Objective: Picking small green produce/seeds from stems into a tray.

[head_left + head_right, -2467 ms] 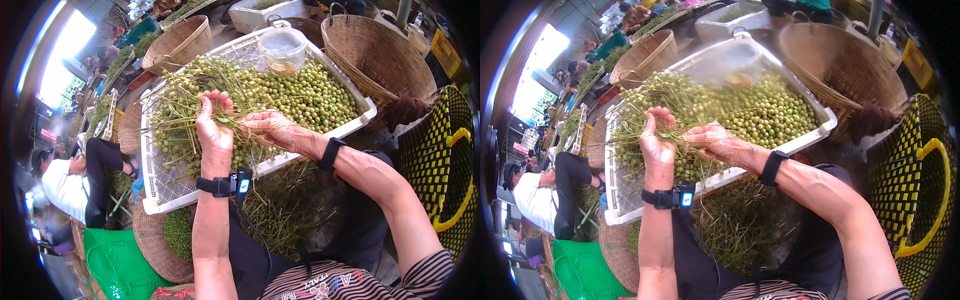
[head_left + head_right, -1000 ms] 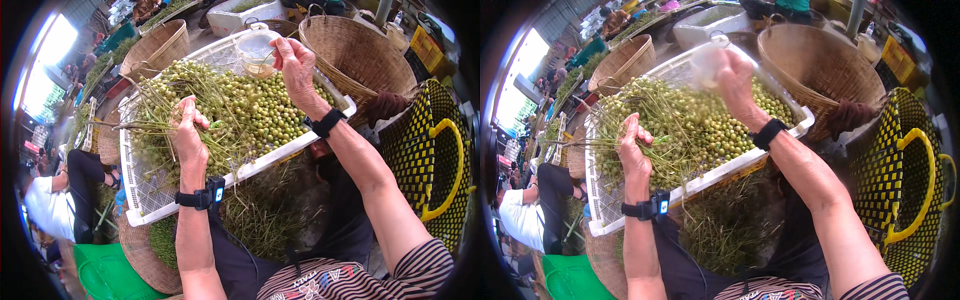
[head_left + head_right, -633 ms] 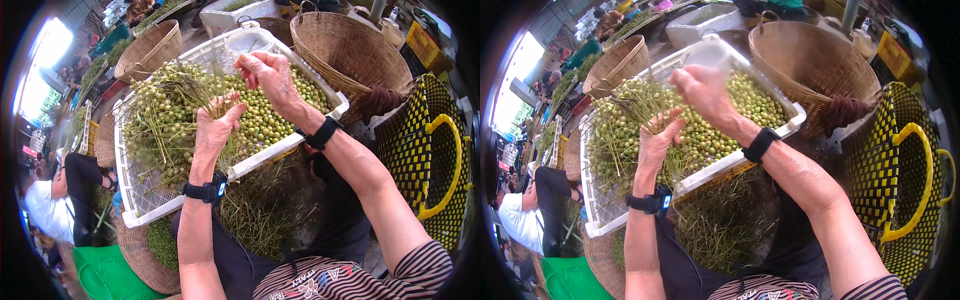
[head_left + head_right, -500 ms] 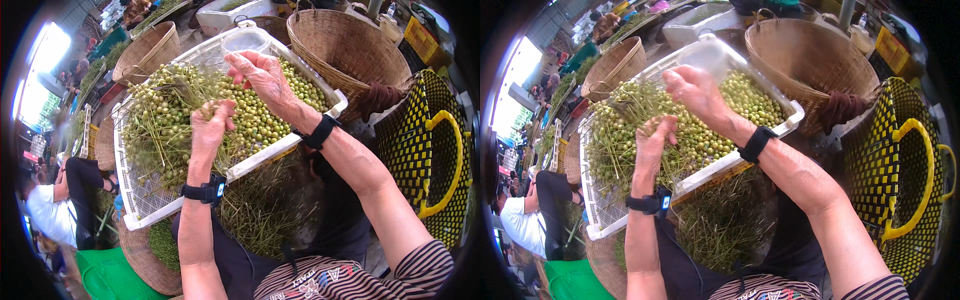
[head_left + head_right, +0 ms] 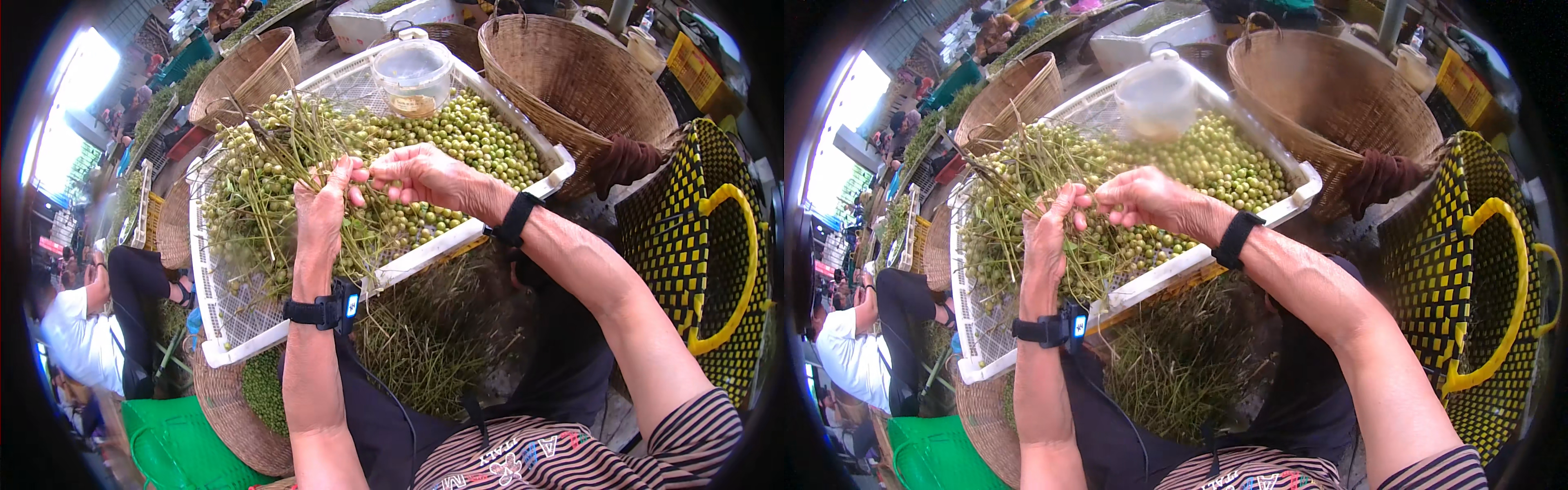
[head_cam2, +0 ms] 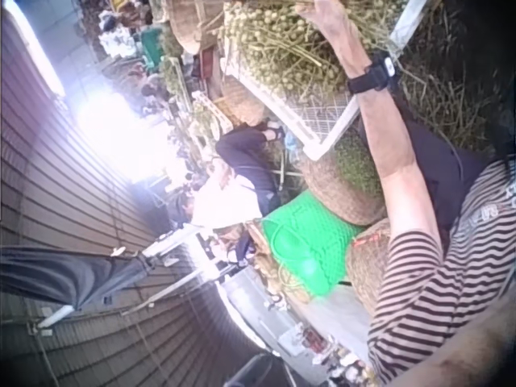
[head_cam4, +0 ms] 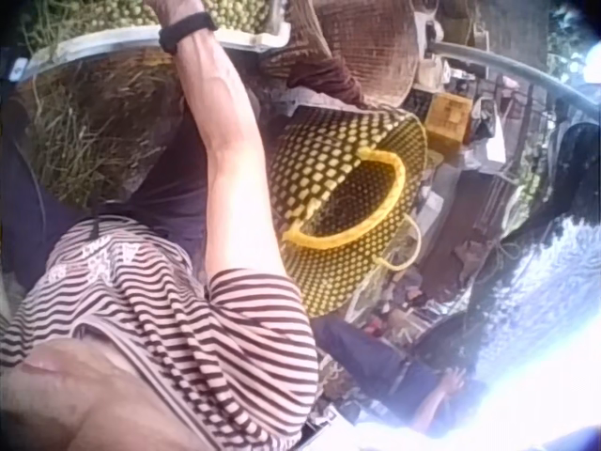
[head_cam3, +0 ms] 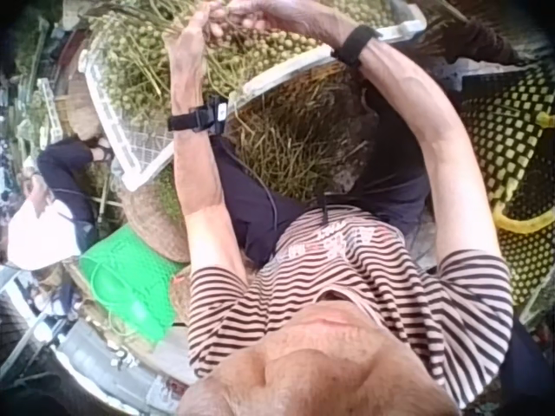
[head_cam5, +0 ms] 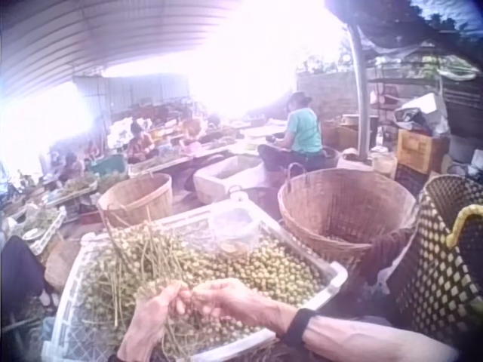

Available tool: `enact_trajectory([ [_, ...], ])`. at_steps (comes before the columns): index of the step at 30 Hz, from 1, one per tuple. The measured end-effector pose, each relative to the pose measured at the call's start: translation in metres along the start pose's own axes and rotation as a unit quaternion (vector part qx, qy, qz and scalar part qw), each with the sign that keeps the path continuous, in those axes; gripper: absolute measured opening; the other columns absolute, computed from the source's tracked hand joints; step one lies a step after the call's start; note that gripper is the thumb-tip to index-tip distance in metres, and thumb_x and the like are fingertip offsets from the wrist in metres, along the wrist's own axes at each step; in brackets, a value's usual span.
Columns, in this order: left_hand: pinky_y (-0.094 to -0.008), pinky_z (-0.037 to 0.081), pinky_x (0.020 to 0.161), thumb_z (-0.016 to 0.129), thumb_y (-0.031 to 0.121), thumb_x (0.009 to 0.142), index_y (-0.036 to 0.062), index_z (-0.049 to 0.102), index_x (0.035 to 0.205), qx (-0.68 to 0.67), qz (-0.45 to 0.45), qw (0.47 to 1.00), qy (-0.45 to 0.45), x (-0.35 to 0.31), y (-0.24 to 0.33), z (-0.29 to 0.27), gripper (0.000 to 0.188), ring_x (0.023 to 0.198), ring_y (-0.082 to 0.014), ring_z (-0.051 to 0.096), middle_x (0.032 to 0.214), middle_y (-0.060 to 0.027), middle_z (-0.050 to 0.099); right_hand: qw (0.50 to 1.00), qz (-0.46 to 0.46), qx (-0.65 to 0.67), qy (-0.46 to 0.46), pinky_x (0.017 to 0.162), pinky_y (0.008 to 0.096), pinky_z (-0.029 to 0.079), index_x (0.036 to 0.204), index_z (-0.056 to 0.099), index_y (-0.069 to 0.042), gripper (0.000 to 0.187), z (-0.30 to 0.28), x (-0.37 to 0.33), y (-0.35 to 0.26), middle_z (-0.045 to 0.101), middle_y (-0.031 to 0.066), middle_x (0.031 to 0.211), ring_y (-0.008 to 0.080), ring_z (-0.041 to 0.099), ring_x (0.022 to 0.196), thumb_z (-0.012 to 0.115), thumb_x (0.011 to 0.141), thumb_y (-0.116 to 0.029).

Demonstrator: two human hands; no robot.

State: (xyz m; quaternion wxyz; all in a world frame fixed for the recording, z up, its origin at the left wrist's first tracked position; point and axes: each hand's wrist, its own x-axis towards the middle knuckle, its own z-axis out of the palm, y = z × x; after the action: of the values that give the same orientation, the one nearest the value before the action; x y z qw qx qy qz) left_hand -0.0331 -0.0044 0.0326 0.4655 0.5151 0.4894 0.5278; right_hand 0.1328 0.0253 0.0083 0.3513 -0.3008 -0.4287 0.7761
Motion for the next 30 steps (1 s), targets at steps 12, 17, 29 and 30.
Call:
enact_trajectory([
  [12, -0.0238, 0.04, 0.052, 0.053, 0.02, 0.087, 0.0007, 0.061, 0.085, -0.021, 0.069, 0.992, 0.105, 0.002, 0.001, 0.005, 0.021, 0.049, -0.0097, 0.051, 0.069, -0.0077, 0.062, 0.965, -0.102, -0.126, 0.208, 0.055, 0.0247, 0.049, 0.085, 0.06, 0.002, 0.011, -0.057, 0.012, -0.002, 0.059, 0.005, 0.072, 0.0124, 0.056, 0.057, 0.059, 0.077, -0.006],
  [17, -0.0289, 0.043, 0.078, 0.051, 0.028, 0.088, 0.0057, 0.061, 0.097, -0.052, 0.011, 0.994, 0.1, 0.0, 0.007, -0.035, 0.026, 0.083, -0.0124, 0.057, 0.094, -0.0071, 0.062, 0.745, -0.221, -0.571, 0.266, 0.074, 0.0354, 0.048, 0.086, 0.066, -0.002, 0.023, -0.046, 0.034, -0.001, 0.064, 0.0162, 0.083, 0.0291, 0.061, 0.079, 0.059, 0.072, -0.019],
  [29, -0.0255, 0.044, 0.061, 0.053, 0.018, 0.087, -0.0017, 0.054, 0.101, -0.153, 0.058, 0.982, 0.098, -0.003, 0.004, -0.047, 0.024, 0.064, -0.0132, 0.056, 0.064, -0.0013, 0.053, 0.869, -0.228, -0.368, 0.239, 0.052, 0.0298, 0.047, 0.083, 0.067, -0.004, 0.017, 0.009, 0.047, -0.008, 0.064, 0.0098, 0.066, 0.0145, 0.057, 0.051, 0.058, 0.079, -0.017],
  [30, -0.0256, 0.044, 0.061, 0.053, 0.018, 0.087, -0.0015, 0.054, 0.101, -0.16, 0.052, 0.981, 0.101, -0.002, 0.004, -0.047, 0.024, 0.063, -0.013, 0.056, 0.064, -0.0008, 0.052, 0.837, -0.244, -0.419, 0.254, 0.054, 0.0304, 0.048, 0.083, 0.067, -0.005, 0.017, 0.015, 0.037, -0.013, 0.064, 0.0098, 0.068, 0.0159, 0.056, 0.053, 0.055, 0.08, -0.017],
])
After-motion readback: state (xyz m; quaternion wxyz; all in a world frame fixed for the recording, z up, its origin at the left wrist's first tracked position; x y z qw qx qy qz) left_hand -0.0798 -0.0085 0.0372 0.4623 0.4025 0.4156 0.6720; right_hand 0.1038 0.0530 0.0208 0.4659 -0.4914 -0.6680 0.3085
